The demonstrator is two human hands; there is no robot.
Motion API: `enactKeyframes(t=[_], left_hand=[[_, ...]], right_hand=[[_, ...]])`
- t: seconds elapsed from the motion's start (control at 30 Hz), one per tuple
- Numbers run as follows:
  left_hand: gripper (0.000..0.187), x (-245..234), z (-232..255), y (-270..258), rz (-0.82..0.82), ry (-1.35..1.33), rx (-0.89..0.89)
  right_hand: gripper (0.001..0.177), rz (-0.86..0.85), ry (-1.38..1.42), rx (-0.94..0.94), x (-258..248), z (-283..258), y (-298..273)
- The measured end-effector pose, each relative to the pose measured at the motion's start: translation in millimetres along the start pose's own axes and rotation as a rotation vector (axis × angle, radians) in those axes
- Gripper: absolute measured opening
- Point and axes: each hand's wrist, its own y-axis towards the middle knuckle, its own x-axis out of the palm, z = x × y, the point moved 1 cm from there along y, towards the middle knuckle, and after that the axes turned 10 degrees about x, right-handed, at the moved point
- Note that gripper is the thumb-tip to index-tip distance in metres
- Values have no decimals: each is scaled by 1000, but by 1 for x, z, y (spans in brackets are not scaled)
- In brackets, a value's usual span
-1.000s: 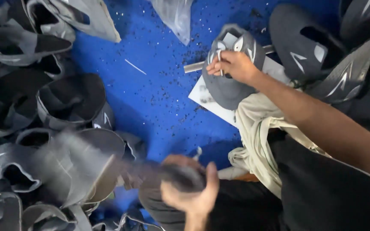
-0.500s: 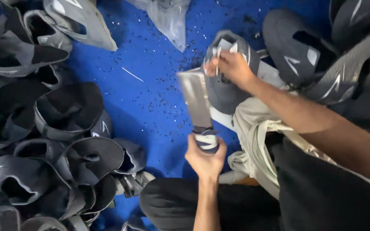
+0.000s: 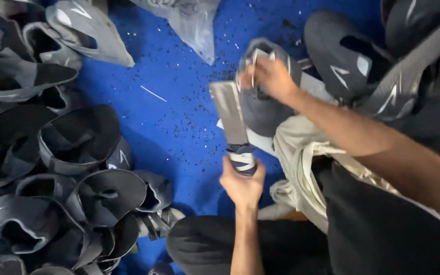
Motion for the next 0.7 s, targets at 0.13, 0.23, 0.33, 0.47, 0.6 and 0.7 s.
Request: enactKeyframes(t=[0.13,0.23,0.33,0.47,0.6,0.7], left_hand=[[37,-50,74,12,137,-127,138],[41,-46,51,21,294,-295,381],[30,-9,-17,26,28,54,438],[48,12,-15,13,-26,39,-2],[34,-35,49,16,86,-142,-39],[36,-58,83,27,245,-93,214]], right_hand=[[18,66,-110,183,2,-30,19],[14,15,-214,59,11,-30,7],[19,140,-701,-190,14,-31,-7],[19,68,-777,-216,6,-19,-3],[16,131,-14,172,1,-54,25],[13,106,-208,150,2,-50,24]])
